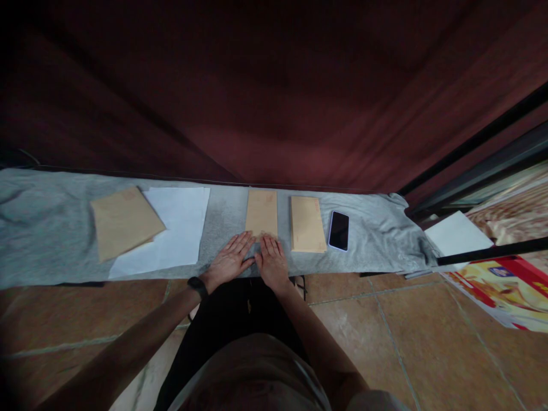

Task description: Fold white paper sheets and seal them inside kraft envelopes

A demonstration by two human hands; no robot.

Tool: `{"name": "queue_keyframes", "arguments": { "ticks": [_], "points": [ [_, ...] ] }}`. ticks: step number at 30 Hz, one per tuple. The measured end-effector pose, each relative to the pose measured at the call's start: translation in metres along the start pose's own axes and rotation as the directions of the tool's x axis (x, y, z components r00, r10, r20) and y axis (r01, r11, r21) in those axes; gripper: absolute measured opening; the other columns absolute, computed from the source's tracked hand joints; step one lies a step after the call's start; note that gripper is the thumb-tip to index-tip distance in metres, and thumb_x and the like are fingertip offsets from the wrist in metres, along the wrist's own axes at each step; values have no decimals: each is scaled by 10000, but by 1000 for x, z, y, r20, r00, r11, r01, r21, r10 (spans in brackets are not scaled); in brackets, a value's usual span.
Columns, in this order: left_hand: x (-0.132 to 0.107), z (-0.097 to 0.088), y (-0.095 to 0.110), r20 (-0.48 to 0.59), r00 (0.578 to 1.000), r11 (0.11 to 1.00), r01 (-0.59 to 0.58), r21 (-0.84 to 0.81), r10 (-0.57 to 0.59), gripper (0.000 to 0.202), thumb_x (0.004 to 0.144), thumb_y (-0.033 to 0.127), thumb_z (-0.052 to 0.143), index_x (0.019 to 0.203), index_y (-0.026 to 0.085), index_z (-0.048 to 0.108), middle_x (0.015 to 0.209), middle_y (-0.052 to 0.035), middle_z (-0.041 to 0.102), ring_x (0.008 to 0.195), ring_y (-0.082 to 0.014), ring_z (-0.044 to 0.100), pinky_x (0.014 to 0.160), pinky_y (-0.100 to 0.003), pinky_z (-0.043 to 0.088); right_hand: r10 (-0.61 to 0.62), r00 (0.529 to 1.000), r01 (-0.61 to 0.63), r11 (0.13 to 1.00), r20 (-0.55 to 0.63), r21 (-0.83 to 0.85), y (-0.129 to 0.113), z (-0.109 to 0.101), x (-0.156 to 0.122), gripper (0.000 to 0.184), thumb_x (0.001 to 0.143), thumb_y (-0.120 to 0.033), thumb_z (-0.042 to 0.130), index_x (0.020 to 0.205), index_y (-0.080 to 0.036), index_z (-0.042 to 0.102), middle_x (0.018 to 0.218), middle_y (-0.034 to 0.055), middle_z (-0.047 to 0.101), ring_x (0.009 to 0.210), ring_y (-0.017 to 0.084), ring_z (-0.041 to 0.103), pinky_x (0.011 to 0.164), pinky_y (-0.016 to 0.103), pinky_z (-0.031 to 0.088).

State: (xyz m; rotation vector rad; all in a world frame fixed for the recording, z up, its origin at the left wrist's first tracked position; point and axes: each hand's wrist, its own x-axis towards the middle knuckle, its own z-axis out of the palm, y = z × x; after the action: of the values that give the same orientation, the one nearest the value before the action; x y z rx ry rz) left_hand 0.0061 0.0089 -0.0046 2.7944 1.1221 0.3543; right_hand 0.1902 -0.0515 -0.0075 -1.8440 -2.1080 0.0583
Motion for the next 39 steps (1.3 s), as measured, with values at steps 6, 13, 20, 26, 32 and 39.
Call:
{"name": "queue_keyframes", "arguments": {
  "ticks": [6,13,20,26,32,39],
  "points": [
    [2,-1,5,23,999,999,-23,49,22,635,1030,436,380,1544,64,365,1622,-170,354,1545,-255,239,1276,-451,183,-6,1000,6,1000,10,1,-2,2,1,526,1072,-366,369,1540,-130,413,1585,125,433,1475,244,393,1219,446,300],
    [6,-4,6,56,993,994,-103,26,101,576,1038,356,364,1557,105,346,1635,-128,346,1545,-213,238,1274,-399,183,14,1000,-15,1000,-15,-13,-1,4,-2,511,1068,-327,360,1538,-133,417,1588,114,427,1465,256,407,1223,472,277],
    [7,-3,7,40,993,994,-108,15,107,571,1043,365,362,1548,97,363,1631,-141,347,1540,-213,251,1270,-390,208,42,997,-43,999,-59,-20,7,4,-7,516,1061,-333,384,1526,-115,431,1571,132,450,1450,246,430,1221,447,280],
    [4,0,6,28,996,996,-82,-20,82,585,1040,390,365,1547,98,371,1630,-147,344,1542,-222,246,1271,-409,210,69,997,-70,998,-38,0,17,2,-12,519,1061,-340,377,1530,-124,429,1569,131,454,1448,255,433,1214,454,292],
    [2,-2,7,39,999,999,-34,-26,35,610,1033,430,373,1551,107,365,1627,-148,355,1537,-231,264,1268,-417,217,90,995,-90,996,-42,22,18,-2,-11,510,1059,-328,383,1524,-126,441,1550,134,482,1440,262,441,1202,469,322],
    [2,-3,11,8,997,993,80,-82,-80,522,1026,396,395,1478,150,481,1623,-134,371,1512,-254,329,1240,-442,304,83,996,-82,996,-22,37,16,-6,-3,474,1054,-305,412,1497,-154,482,1558,105,480,1433,267,444,1191,458,337]
  ]
}}
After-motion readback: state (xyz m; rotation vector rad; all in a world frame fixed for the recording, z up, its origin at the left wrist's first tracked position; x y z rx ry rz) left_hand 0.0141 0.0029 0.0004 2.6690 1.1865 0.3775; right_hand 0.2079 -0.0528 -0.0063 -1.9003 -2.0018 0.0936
